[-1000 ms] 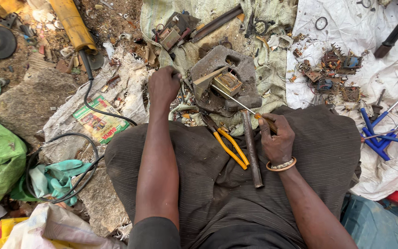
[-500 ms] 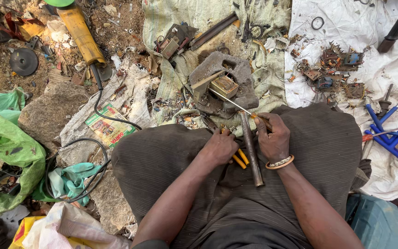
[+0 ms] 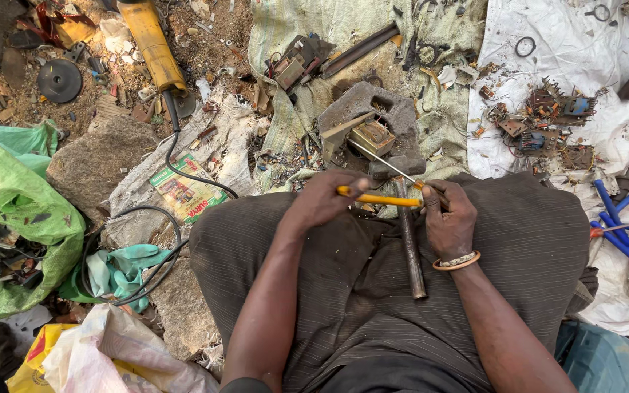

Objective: The person sits on the ground and uses a screwdriver and pliers to disassemble a small electronic component. They remove screws and separate parts of the device while surrounded by scrap materials and tools.

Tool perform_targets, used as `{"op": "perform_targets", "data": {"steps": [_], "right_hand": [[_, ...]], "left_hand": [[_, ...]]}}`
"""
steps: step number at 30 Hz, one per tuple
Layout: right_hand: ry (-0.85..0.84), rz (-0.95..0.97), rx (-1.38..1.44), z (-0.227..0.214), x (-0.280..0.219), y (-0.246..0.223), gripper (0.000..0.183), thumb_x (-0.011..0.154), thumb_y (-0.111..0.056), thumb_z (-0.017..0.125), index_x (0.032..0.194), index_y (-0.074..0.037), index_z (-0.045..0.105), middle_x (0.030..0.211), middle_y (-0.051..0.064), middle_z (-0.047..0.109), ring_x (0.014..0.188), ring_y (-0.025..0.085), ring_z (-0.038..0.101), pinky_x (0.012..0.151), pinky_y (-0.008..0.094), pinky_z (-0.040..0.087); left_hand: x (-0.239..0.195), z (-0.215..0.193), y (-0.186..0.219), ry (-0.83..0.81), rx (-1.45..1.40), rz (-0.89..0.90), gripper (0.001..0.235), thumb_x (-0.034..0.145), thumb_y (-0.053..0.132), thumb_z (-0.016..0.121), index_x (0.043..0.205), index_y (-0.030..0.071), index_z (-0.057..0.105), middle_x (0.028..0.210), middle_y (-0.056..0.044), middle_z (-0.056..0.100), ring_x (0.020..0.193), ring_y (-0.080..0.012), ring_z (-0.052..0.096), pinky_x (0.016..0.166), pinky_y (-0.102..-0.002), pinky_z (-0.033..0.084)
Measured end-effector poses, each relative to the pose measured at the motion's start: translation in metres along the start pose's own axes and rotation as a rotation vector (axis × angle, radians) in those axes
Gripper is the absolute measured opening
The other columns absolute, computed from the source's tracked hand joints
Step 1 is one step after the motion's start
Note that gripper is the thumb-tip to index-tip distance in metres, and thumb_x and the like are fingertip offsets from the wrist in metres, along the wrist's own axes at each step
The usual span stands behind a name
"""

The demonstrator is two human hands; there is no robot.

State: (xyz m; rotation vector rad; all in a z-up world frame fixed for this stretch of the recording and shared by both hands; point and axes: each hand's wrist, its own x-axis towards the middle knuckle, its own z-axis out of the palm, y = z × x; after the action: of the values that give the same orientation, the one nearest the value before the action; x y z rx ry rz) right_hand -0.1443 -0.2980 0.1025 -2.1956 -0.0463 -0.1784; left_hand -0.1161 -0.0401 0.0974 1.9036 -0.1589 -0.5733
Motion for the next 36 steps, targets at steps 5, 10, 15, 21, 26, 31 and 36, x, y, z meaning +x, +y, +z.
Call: {"op": "perform_targets", "data": {"steps": [5, 10, 15, 21, 26, 31, 36], "right_hand": [[-0.010, 0.045, 0.093, 0.002, 0.003, 0.000, 0.028, 0.104, -0.025, 0.068, 0.113, 0.001, 0.069, 0.103, 0.011, 0.070, 0.081, 0.014, 0.070, 0.063, 0.027, 0.060], [-0.014, 0.132, 0.086, 0.000, 0.002, -0.003, 0.028, 0.102, -0.024, 0.069, 0.114, 0.002, 0.069, 0.099, 0.010, 0.072, 0.076, 0.014, 0.069, 0.062, 0.027, 0.058], [-0.032, 0.157, 0.105, 0.003, 0.003, -0.001, 0.029, 0.102, -0.025, 0.068, 0.115, 0.001, 0.069, 0.099, 0.010, 0.071, 0.076, 0.014, 0.069, 0.062, 0.027, 0.058], [-0.032, 0.126, 0.105, 0.004, 0.002, 0.005, 0.028, 0.103, -0.026, 0.068, 0.116, 0.000, 0.069, 0.102, 0.010, 0.071, 0.080, 0.013, 0.070, 0.063, 0.027, 0.060], [-0.028, 0.148, 0.108, 0.004, -0.001, 0.011, 0.029, 0.103, -0.027, 0.068, 0.116, -0.001, 0.069, 0.101, 0.009, 0.071, 0.077, 0.012, 0.069, 0.060, 0.025, 0.059], [-0.052, 0.222, 0.091, 0.004, 0.003, 0.008, 0.030, 0.101, -0.029, 0.068, 0.116, -0.002, 0.068, 0.094, 0.007, 0.071, 0.070, 0.010, 0.068, 0.053, 0.024, 0.053], [-0.207, 0.291, -0.077, -0.003, 0.001, 0.005, 0.032, 0.101, -0.029, 0.068, 0.123, -0.006, 0.070, 0.086, 0.007, 0.071, 0.068, 0.013, 0.064, 0.056, 0.028, 0.049]], "left_hand": [[-0.055, -0.071, 0.004, 0.412, -1.023, 0.575, 0.044, 0.115, 0.045, 0.057, 0.082, 0.021, 0.074, 0.146, -0.018, 0.068, 0.139, -0.0364, 0.062, 0.118, -0.055, 0.048], [-0.060, -0.094, 0.004, 0.512, -1.810, 0.567, 0.034, 0.097, 0.038, 0.059, 0.079, 0.010, 0.070, 0.166, -0.024, 0.037, 0.152, -0.0442, 0.038, 0.122, -0.066, 0.033], [-0.050, -0.086, -0.015, 0.391, -1.688, 0.636, 0.054, 0.108, 0.042, 0.053, 0.069, 0.008, 0.065, 0.154, -0.028, 0.051, 0.149, -0.0403, 0.048, 0.123, -0.063, 0.040], [-0.026, -0.098, -0.045, 0.767, -1.802, 0.348, 0.057, 0.109, 0.044, 0.045, 0.078, 0.004, 0.069, 0.133, -0.027, 0.063, 0.128, -0.0385, 0.062, 0.112, -0.067, 0.049], [0.027, -0.134, -0.083, 0.976, -1.714, 0.082, 0.052, 0.106, 0.040, 0.038, 0.104, -0.001, 0.069, 0.118, -0.025, 0.069, 0.121, -0.0390, 0.065, 0.104, -0.065, 0.050], [0.074, -0.138, -0.133, 0.925, -1.708, -0.023, 0.051, 0.106, 0.036, 0.035, 0.116, -0.003, 0.066, 0.118, -0.022, 0.066, 0.119, -0.0407, 0.064, 0.103, -0.069, 0.050], [0.097, -0.110, -0.153, 0.790, -1.686, -0.081, 0.054, 0.106, 0.041, 0.036, 0.118, -0.002, 0.067, 0.123, -0.022, 0.066, 0.117, -0.0395, 0.063, 0.104, -0.065, 0.049]]}}
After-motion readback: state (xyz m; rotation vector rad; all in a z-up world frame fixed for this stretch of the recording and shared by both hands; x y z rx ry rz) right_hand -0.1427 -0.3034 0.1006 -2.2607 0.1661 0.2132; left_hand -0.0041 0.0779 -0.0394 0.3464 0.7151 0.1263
